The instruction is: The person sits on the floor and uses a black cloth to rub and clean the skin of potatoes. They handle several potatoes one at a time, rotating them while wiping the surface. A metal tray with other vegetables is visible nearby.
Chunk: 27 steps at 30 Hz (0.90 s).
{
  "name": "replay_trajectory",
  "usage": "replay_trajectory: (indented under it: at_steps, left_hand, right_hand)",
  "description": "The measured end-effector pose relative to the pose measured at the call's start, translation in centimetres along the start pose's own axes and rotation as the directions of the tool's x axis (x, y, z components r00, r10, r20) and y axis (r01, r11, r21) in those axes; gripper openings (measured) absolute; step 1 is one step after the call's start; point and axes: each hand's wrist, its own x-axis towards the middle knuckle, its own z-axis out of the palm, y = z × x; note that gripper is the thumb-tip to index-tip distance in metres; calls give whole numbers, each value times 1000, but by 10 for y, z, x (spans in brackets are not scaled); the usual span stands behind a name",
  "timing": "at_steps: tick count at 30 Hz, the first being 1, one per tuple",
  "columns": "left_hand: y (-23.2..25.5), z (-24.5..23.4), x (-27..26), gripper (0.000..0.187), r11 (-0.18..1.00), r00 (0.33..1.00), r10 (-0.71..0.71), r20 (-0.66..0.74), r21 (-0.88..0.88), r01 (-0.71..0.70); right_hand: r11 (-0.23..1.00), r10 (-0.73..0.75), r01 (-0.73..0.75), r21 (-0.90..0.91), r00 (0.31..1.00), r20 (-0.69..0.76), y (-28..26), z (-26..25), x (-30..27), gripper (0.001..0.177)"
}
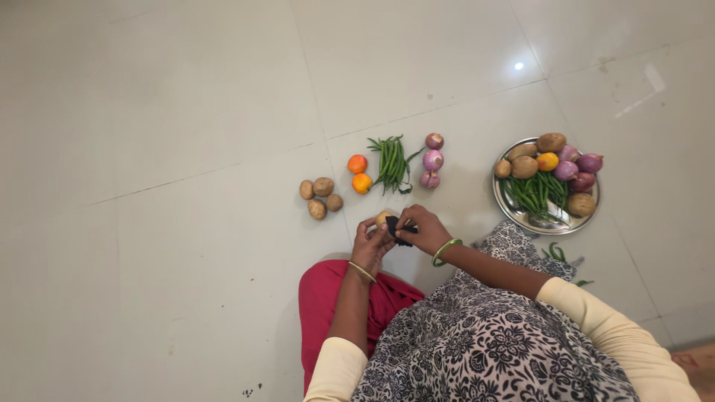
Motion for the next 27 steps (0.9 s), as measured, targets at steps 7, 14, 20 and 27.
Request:
replay_trajectory:
  at_steps: [7,14,20,27]
  left_hand:
    - [-2,0,-1,41,969,997,-67,-38,235,74]
    - [4,4,-8,40,972,987,-100,127,225,70]
    - [4,3,-7,36,1000,986,-20,166,20,17]
    - [1,-1,3,39,998,1000,19,-13,-56,-20]
  right_hand:
    - [995,96,-96,26,995,6,-2,-4,-2,21]
    - [928,265,-254,273,964,-2,27,-6,4,20]
    - [792,363,-370,486,925,113,37,1,4,19]
    - [903,290,-316,292,948,132,27,5,-2,20]
